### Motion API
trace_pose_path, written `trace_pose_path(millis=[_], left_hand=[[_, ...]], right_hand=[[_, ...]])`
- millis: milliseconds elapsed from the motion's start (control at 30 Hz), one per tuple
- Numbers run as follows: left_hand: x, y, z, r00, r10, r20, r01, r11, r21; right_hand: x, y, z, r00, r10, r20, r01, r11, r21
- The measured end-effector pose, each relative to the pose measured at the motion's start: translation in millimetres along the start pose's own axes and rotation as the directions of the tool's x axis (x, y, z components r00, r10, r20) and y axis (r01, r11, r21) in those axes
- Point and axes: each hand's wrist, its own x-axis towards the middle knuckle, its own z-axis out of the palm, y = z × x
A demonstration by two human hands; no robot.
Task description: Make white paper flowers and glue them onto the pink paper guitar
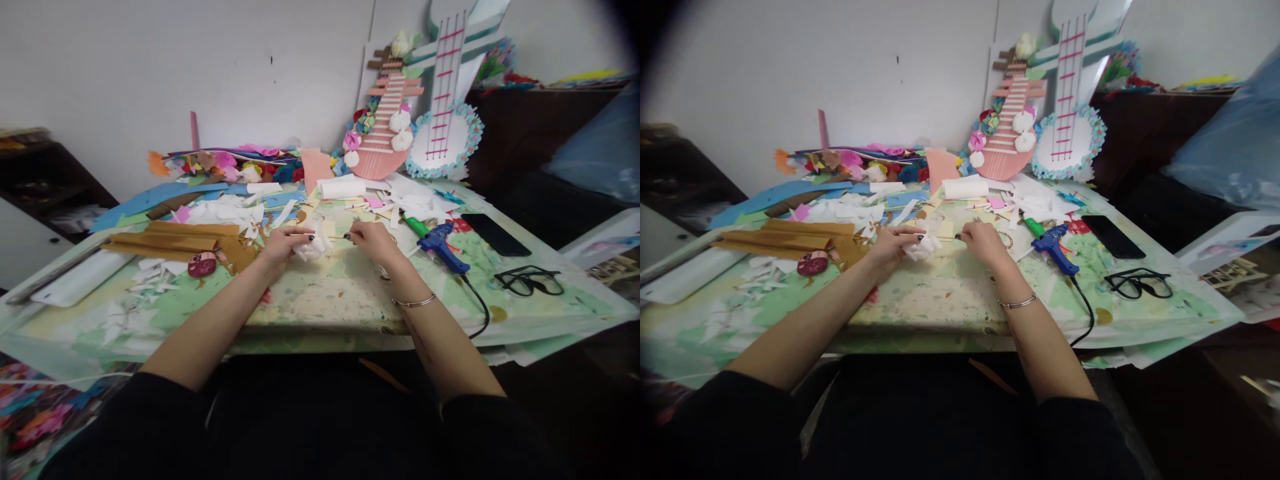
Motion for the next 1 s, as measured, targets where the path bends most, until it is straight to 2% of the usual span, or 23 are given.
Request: trace_pose_path(millis=[367,1000], left_hand=[[-0.7,-1.1,0.4,1.0,0.001,0.015,-0.001,1.0,0.002],[1.4,-2.9,-1.4,0.999,-0.004,0.04,0.005,1.0,-0.006]], right_hand=[[0.3,-4.0,2.8,0.998,-0.052,0.025,0.05,0.995,0.091],[1.4,-4.8,3.0,0.998,-0.066,0.011,0.065,0.994,0.092]])
